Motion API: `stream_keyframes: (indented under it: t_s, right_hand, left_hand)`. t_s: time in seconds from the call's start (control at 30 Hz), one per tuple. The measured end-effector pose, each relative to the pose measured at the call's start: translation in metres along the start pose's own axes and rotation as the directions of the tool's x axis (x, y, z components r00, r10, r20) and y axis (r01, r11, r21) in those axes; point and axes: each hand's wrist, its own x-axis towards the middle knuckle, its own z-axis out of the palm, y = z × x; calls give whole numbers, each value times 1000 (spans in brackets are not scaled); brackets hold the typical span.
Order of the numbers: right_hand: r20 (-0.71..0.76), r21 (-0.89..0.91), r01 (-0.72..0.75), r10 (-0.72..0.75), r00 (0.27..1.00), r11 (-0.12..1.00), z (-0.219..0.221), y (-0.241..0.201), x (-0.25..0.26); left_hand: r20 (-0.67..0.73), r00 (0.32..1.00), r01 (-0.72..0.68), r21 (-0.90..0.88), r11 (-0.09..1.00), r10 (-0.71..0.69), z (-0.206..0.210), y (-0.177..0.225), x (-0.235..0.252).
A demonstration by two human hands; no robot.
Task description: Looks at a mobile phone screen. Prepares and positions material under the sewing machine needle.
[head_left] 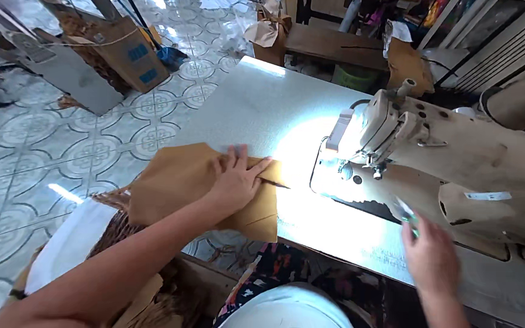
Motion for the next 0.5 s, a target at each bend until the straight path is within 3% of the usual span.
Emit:
stream_keyframes:
  t_s: [0.07, 0.13, 0.2, 0.27, 0.33, 0.37, 0.43, 0.5]
  right_hand:
    - [-27, -36, -71, 70, 997, 997, -10, 35, -11]
    - [-53, -39, -96, 94, 994, 995, -16, 44, -18]
    - [-55, 30, -60, 61, 997, 998, -24, 21, -23]
    - [-64, 163, 68, -58, 996, 984, -28, -23, -29]
    - [-79, 309, 202, -187, 979, 929, -16, -67, -39]
    - [-85, 348, 250, -236, 968, 903, -5, -82, -43]
    - [-71, 360, 285, -278, 958, 888, 13, -94, -48]
    - [-79, 323, 307, -298, 951, 895, 20, -91, -52]
  left_hand:
    - [-29, 993, -114, -12, 993, 114, 10, 16, 6]
    - [1, 964, -265, -12, 964, 265, 21, 40, 13]
    - [51, 902, -427, -44, 903, 428, 31, 70, 17]
    - [76, 808, -568, -164, 806, 585, 38, 99, 19]
    - [49, 705, -648, -362, 670, 708, 37, 117, 17]
    - [13, 695, -646, -427, 633, 719, 30, 120, 14]
    - [-115, 797, -584, -395, 710, 592, 7, 109, 5]
    - [-167, 933, -354, -248, 902, 320, -26, 82, 2]
